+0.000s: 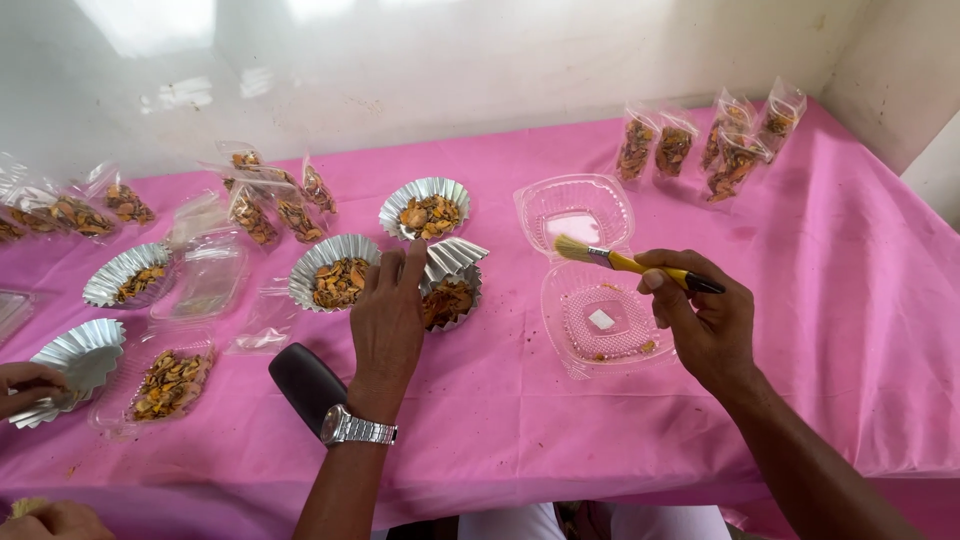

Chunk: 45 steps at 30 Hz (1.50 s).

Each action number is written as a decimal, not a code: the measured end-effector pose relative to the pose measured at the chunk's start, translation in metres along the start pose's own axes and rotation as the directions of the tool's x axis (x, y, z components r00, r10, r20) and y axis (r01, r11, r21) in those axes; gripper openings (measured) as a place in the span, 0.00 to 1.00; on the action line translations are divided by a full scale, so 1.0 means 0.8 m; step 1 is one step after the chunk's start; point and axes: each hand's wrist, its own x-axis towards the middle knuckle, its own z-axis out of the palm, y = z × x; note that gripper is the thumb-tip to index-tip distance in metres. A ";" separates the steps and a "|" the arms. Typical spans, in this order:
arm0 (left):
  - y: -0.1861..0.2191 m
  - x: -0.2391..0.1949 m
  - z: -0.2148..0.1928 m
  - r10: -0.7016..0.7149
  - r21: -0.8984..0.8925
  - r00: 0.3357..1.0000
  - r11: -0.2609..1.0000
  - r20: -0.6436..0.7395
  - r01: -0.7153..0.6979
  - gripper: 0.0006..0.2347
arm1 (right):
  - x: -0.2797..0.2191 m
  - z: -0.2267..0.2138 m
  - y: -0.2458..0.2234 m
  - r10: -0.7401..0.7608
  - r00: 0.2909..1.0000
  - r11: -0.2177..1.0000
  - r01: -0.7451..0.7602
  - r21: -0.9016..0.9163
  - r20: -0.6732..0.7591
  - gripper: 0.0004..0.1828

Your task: Sorting and packaging dried herbs into small plastic bags using a brush and foil cups on a table.

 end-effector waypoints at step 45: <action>-0.052 0.062 -0.033 -0.514 -0.453 0.511 0.245 0.689 0.857 0.17 | -0.083 0.123 -0.056 -0.502 0.534 0.523 0.814 -0.252 0.681 0.12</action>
